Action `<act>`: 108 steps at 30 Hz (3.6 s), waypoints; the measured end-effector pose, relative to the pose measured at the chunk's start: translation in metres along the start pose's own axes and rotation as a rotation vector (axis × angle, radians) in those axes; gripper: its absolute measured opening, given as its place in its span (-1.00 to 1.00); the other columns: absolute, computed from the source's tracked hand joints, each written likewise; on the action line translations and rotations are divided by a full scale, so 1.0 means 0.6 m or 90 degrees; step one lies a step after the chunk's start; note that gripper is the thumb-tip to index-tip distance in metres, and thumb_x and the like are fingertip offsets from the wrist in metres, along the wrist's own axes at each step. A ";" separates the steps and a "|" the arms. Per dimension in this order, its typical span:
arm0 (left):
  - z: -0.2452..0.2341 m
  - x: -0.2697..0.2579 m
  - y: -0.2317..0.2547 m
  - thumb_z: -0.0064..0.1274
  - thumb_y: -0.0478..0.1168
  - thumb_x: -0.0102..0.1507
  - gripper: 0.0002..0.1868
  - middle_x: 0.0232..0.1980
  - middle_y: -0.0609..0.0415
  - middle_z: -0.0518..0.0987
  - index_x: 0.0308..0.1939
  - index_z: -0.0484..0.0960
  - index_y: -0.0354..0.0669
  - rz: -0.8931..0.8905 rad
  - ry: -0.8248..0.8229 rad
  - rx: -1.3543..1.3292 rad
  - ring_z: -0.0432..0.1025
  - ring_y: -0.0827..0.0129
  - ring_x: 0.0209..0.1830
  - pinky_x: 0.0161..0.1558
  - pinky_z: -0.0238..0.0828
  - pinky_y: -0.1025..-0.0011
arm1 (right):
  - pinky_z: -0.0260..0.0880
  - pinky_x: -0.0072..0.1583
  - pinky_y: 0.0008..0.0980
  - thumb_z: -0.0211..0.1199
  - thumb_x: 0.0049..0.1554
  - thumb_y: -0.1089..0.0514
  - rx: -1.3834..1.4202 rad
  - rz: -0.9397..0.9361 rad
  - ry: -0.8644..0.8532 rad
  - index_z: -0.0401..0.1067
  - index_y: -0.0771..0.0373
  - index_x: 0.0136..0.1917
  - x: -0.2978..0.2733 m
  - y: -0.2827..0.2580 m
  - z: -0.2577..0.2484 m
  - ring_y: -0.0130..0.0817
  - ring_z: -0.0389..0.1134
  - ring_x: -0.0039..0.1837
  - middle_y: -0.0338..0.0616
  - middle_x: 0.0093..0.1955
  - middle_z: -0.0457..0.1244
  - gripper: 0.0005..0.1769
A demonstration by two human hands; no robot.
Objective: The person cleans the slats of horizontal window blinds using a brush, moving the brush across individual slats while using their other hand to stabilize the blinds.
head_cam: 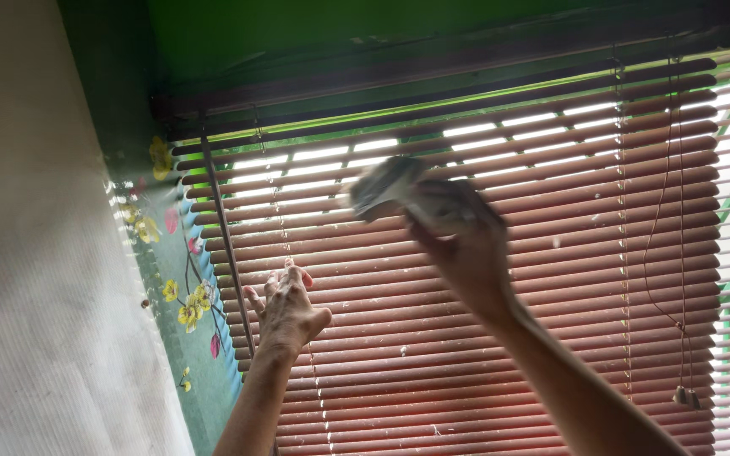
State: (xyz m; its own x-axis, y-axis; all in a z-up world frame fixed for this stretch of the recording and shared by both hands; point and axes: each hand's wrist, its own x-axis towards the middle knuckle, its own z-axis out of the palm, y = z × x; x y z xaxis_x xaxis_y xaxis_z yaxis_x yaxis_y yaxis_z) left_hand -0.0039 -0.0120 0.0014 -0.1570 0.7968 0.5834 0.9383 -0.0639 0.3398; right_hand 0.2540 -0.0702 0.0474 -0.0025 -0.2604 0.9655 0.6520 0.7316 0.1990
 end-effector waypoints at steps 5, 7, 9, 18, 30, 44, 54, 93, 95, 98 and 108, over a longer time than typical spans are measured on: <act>0.001 0.005 0.000 0.16 -0.20 -0.11 -0.34 0.43 0.06 0.37 0.09 0.40 0.13 -0.005 -0.013 0.001 0.00 0.24 0.63 0.62 -0.67 -0.10 | 0.59 0.21 -0.41 0.44 0.27 0.24 0.016 0.082 0.073 0.52 0.25 0.23 -0.012 0.108 -0.104 -0.32 0.52 0.11 -0.10 0.12 0.42 -0.72; 0.006 0.009 -0.003 0.20 -0.18 -0.14 -0.35 0.57 0.03 0.17 0.05 0.42 0.13 0.023 0.011 0.013 -0.12 0.15 0.63 0.55 -0.70 -0.08 | 0.56 0.21 -0.44 0.48 0.35 0.25 -0.084 0.084 0.093 0.49 0.30 0.19 -0.028 0.148 -0.153 -0.32 0.52 0.11 -0.12 0.07 0.42 -0.78; 0.010 0.012 -0.004 0.15 -0.19 -0.13 -0.33 0.54 0.08 0.25 0.09 0.40 0.16 0.006 -0.014 0.024 -0.11 0.17 0.66 0.60 -0.71 -0.07 | 0.57 0.23 -0.45 0.47 0.37 0.26 -0.150 0.087 0.094 0.49 0.31 0.22 -0.035 0.183 -0.199 -0.35 0.52 0.13 -0.12 0.10 0.43 -0.77; 0.017 0.018 -0.002 0.10 -0.17 -0.16 -0.30 0.51 0.06 0.31 0.12 0.41 0.16 -0.002 -0.031 0.025 -0.01 0.17 0.64 0.62 -0.67 -0.13 | 0.54 0.19 -0.30 0.50 0.34 0.18 -0.242 0.101 0.123 0.51 0.34 0.17 -0.046 0.210 -0.193 -0.25 0.50 0.09 -0.04 0.05 0.41 -0.75; 0.024 0.024 -0.008 0.12 -0.15 -0.20 -0.25 0.48 0.08 0.33 0.13 0.42 0.18 -0.004 -0.018 0.019 0.02 0.18 0.61 0.61 -0.59 -0.11 | 0.59 0.05 -0.27 0.46 0.16 0.14 -0.051 0.148 0.086 0.51 0.27 0.10 -0.035 0.058 0.046 -0.17 0.52 0.05 -0.04 0.03 0.41 -0.72; 0.017 0.022 -0.002 0.11 -0.21 -0.16 -0.29 0.41 0.09 0.42 0.11 0.40 0.16 0.017 -0.020 0.060 -0.05 0.12 0.64 0.60 -0.73 -0.09 | 0.60 0.06 -0.43 0.44 0.14 0.07 0.150 0.336 0.006 0.51 0.22 0.13 -0.021 0.084 0.046 -0.39 0.56 0.00 -0.14 -0.05 0.48 -0.66; 0.009 0.018 0.004 0.13 -0.22 -0.15 -0.34 0.45 0.14 0.39 0.05 0.38 0.20 0.011 -0.033 0.102 -0.06 0.13 0.66 0.62 -0.74 -0.09 | 0.55 0.19 -0.39 0.47 0.20 0.14 -0.064 0.256 0.007 0.51 0.31 0.17 -0.040 0.248 -0.162 -0.30 0.52 0.11 -0.05 0.07 0.45 -0.67; 0.011 0.025 0.002 0.10 -0.24 -0.16 -0.35 0.41 0.04 0.40 0.04 0.39 0.12 0.017 -0.026 0.054 -0.11 0.08 0.67 0.60 -0.73 -0.12 | 0.59 0.10 -0.38 0.49 0.09 0.18 0.213 0.137 -0.074 0.52 0.27 0.08 0.030 0.054 0.141 -0.34 0.54 0.03 -0.08 0.03 0.45 -0.69; 0.012 0.026 0.003 0.09 -0.25 -0.16 -0.35 0.41 0.05 0.40 0.04 0.39 0.11 0.017 -0.023 0.049 -0.11 0.08 0.67 0.60 -0.72 -0.12 | 0.58 0.09 -0.37 0.49 0.09 0.18 0.215 0.133 -0.074 0.53 0.27 0.07 0.033 0.045 0.156 -0.34 0.54 0.02 -0.08 0.02 0.45 -0.70; 0.013 0.026 0.001 0.10 -0.25 -0.15 -0.37 0.43 0.02 0.37 0.03 0.39 0.09 0.029 -0.011 0.050 -0.09 0.06 0.65 0.60 -0.69 -0.11 | 0.59 0.06 -0.40 0.48 0.09 0.16 0.232 0.188 -0.116 0.53 0.26 0.07 0.034 0.033 0.173 -0.39 0.54 -0.03 -0.12 -0.03 0.46 -0.70; 0.010 0.018 0.007 0.11 -0.26 -0.13 -0.41 0.55 0.05 0.21 0.00 0.38 0.10 0.018 -0.015 0.038 -0.12 0.12 0.66 0.60 -0.69 -0.09 | 0.61 0.13 -0.37 0.47 0.12 0.18 0.348 0.090 -0.128 0.49 0.23 0.13 0.020 0.014 0.209 -0.37 0.53 0.05 -0.15 0.05 0.45 -0.67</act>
State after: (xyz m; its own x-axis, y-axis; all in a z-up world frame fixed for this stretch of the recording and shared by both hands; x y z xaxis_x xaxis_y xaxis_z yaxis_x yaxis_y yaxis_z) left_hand 0.0004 0.0001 0.0045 -0.1234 0.8094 0.5741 0.9593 -0.0508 0.2778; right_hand 0.1644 0.0119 0.0820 -0.1218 -0.0512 0.9912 0.1713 0.9826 0.0718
